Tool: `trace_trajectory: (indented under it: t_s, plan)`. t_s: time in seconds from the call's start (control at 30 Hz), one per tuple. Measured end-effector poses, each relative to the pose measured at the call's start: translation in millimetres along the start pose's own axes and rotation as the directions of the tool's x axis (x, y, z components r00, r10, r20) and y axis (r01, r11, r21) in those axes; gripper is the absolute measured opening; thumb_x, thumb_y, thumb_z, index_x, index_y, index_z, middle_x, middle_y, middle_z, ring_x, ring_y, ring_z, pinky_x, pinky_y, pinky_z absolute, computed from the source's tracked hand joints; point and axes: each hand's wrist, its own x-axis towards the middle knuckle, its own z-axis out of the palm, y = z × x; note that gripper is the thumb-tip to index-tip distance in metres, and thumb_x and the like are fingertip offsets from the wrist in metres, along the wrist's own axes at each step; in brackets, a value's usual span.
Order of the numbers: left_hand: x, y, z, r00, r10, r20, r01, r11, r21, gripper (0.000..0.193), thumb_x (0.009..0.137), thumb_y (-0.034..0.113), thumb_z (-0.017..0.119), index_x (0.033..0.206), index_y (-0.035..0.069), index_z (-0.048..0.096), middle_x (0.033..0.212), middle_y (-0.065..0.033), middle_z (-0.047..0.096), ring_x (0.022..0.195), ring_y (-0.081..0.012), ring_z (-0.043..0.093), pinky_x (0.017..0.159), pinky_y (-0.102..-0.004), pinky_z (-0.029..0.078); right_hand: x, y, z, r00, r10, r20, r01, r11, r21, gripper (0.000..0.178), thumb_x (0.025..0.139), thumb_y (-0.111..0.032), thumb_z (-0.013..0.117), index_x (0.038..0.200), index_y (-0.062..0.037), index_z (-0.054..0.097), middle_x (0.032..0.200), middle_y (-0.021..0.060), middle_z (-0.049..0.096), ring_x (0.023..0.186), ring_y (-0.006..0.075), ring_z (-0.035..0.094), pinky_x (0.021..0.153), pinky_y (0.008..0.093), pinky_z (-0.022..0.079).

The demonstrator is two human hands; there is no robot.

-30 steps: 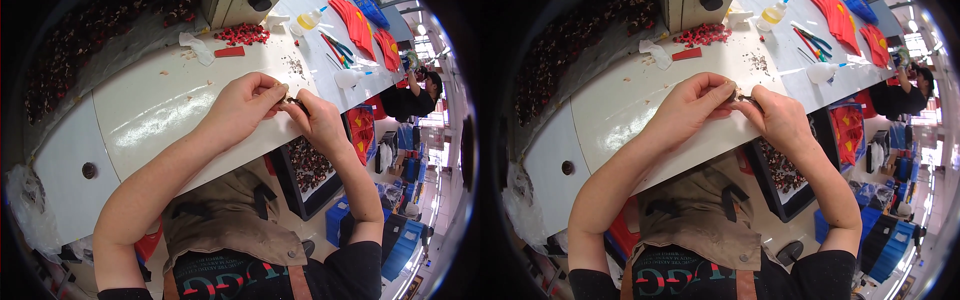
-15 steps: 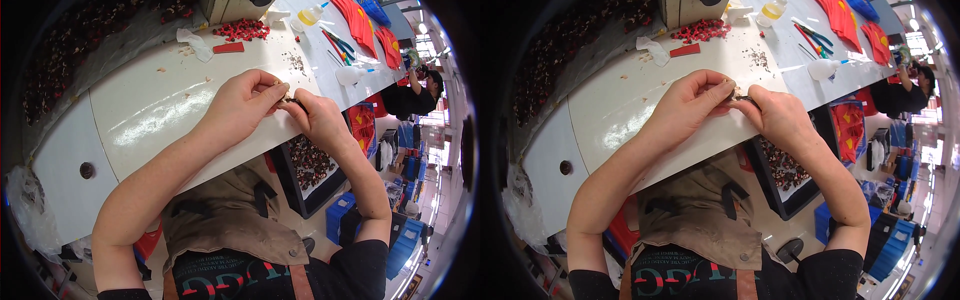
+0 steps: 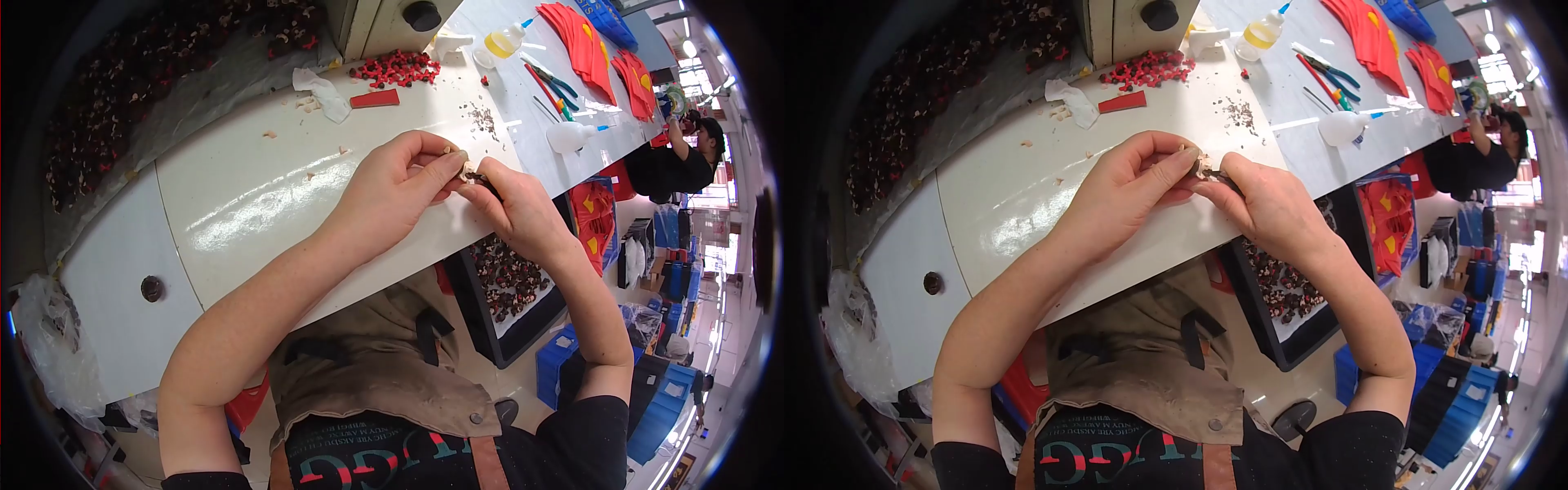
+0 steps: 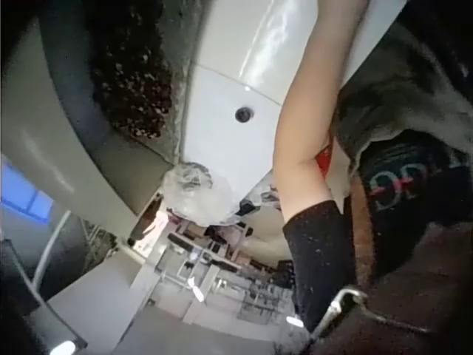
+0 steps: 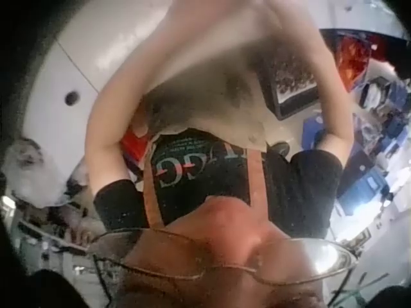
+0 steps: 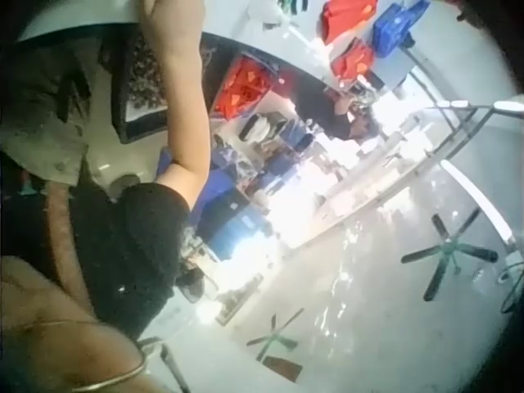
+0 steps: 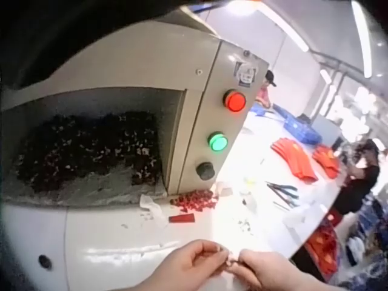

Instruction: Assembling small plastic toy figurines at a factory workbench by snapping parts together.

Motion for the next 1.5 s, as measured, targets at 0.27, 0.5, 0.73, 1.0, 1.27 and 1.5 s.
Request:
trace_trajectory:
  t_s: [0.27, 0.5, 0.73, 1.0, 1.27, 1.5]
  plan:
    - [8.1, 6.9, -2.4, 1.000, -0.017, 0.001, 0.017, 0.996, -0.084, 0.027, 0.094, 0.020, 0.057, 0.108, -0.004, 0.055, 0.098, -0.0086, 0.062, 0.089, -0.0115, 0.062, 0.079, -0.0218, 0.052, 12.9, -3.8, -8.9, 0.997, 0.052, 0.057, -0.066, 0.956, 0.285, 0.037, 0.099, -0.031, 0.040, 0.080, -0.0016, 0.050, 0.063, 0.0077, 0.047, 0.059, 0.0191, 0.047, 0.057, 0.0320, 0.040]
    - [5.4, 13.3, -12.5, 0.997, -0.070, 0.041, 0.075, 0.987, -0.144, 0.028, 0.097, 0.021, 0.051, 0.111, -0.003, 0.052, 0.104, -0.0102, 0.060, 0.094, -0.0147, 0.063, 0.082, -0.0241, 0.052, 21.3, -7.1, -6.8, 0.993, 0.058, 0.102, -0.100, 0.875, 0.473, 0.044, 0.101, -0.037, 0.034, 0.073, -0.0056, 0.047, 0.062, -0.0047, 0.042, 0.058, 0.0066, 0.038, 0.052, 0.0237, 0.032]
    - [-5.0, 19.0, -27.7, 0.996, -0.059, 0.064, 0.069, 0.985, -0.159, 0.027, 0.098, 0.021, 0.049, 0.111, -0.003, 0.051, 0.103, -0.0101, 0.059, 0.093, -0.0150, 0.064, 0.081, -0.0246, 0.051, 30.4, -17.2, 0.1, 0.984, 0.059, 0.167, -0.143, 0.823, 0.550, 0.048, 0.101, -0.044, 0.032, 0.069, -0.0096, 0.045, 0.060, -0.0057, 0.040, 0.052, 0.0045, 0.035, 0.047, 0.0204, 0.028]
    - [-31.9, 20.5, -56.1, 0.995, -0.057, 0.084, 0.072, 0.978, -0.195, 0.029, 0.097, 0.023, 0.051, 0.108, -0.004, 0.052, 0.099, -0.0093, 0.061, 0.089, -0.0131, 0.063, 0.078, -0.0240, 0.050, 33.4, -47.6, 22.7, 0.946, 0.109, 0.307, -0.304, 0.634, 0.711, 0.052, 0.100, -0.047, 0.030, 0.062, -0.0119, 0.035, 0.054, -0.0057, 0.030, 0.046, 0.0059, 0.026, 0.042, 0.0224, 0.020]
    - [-54.6, 21.8, -80.5, 0.992, -0.096, 0.077, 0.111, 0.967, -0.231, 0.030, 0.096, 0.025, 0.052, 0.107, -0.003, 0.053, 0.098, -0.0088, 0.061, 0.086, -0.0116, 0.062, 0.078, -0.0238, 0.049, 40.1, -65.5, 46.4, 0.929, 0.049, 0.366, -0.346, 0.466, 0.815, 0.053, 0.101, -0.045, 0.029, 0.059, -0.0123, 0.034, 0.054, -0.0060, 0.029, 0.045, 0.0059, 0.024, 0.042, 0.0223, 0.019]
    - [-64.0, 14.3, -90.5, 0.989, -0.129, 0.069, 0.143, 0.955, -0.259, 0.032, 0.096, 0.026, 0.052, 0.111, -0.002, 0.050, 0.101, -0.0091, 0.060, 0.089, -0.0116, 0.060, 0.080, -0.0250, 0.049, 38.9, -76.8, 57.1, 0.917, 0.075, 0.391, -0.378, 0.476, 0.794, 0.051, 0.101, -0.047, 0.028, 0.065, -0.0104, 0.035, 0.054, -0.0035, 0.031, 0.044, 0.0071, 0.026, 0.040, 0.0230, 0.020]
